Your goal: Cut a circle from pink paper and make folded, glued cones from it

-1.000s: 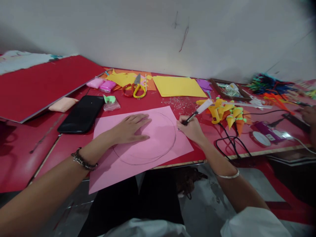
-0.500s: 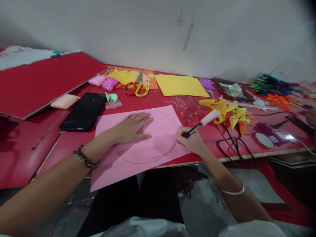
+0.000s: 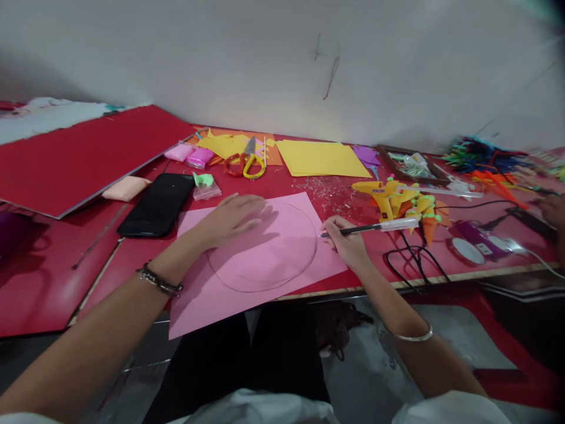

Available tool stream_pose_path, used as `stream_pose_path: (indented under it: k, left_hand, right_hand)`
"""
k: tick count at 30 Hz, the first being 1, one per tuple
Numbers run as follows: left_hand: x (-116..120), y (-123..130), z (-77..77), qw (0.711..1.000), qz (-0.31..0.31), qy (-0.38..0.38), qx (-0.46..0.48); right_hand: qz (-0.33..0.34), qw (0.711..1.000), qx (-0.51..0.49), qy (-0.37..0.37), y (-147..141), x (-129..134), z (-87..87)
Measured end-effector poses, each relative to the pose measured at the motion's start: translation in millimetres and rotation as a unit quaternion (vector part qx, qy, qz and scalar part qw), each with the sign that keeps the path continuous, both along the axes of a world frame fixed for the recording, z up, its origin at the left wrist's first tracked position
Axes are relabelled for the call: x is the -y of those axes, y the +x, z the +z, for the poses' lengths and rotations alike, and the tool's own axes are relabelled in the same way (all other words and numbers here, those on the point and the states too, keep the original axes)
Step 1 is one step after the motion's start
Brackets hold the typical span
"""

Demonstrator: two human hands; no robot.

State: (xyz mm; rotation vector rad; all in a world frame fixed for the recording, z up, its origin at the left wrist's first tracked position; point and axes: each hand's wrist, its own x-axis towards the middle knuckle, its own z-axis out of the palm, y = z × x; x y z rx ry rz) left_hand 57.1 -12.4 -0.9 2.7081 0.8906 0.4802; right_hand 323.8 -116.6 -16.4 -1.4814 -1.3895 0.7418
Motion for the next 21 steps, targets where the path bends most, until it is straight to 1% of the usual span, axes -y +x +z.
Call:
stream_pose_path:
  k: [2, 4, 5, 6, 7, 9, 13, 17, 21]
  left_hand:
    - [-8.2, -7.9, 2.3, 0.994, 0.059, 0.026, 0.089]
    - [-16.4, -16.3, 0.8, 0.977, 0.135, 0.048, 0.158]
    - [-19.8, -20.1, -1.0, 0.956, 0.188, 0.045, 0.219]
    - [-22.3, -23.5, -3.2, 0.938, 0.230, 0.037, 0.257]
    - [-23.7, -26.2, -5.2, 0.933, 0.244, 0.038, 0.261]
    - [-22.9, -30.4, -7.8, 0.932, 0.254, 0.043, 0.253]
    - [-10.0, -36.5, -5.1, 0.948, 0.246, 0.055, 0.193]
    - [4.4, -42.2, -2.8, 0.965, 0.233, 0.057, 0.103]
    - [8.6, -44.6, -7.7, 0.976, 0.213, 0.042, 0.003]
  right_hand:
    - [-0.009, 1.000, 0.016, 0.004, 0.1, 0.3, -0.3]
    - [-0.018, 0.999, 0.035, 0.011, 0.6, -0.3, -1.8]
    - [-0.021, 0.999, 0.039, 0.015, 0.9, -0.9, -3.1]
    - [-0.024, 0.999, 0.039, 0.020, 1.1, -1.6, -4.7]
    - [-0.025, 0.999, 0.035, 0.026, 1.2, -2.5, -6.4]
    - [-0.025, 0.999, 0.026, 0.038, 1.2, -4.0, -9.3]
    - [-0.023, 0.998, 0.002, 0.057, 0.2, -4.3, -9.8]
    - [-0.017, 0.998, -0.020, 0.058, -2.6, -1.4, -5.1]
    - [0.001, 0.999, -0.022, 0.041, -8.1, -2.0, 4.9]
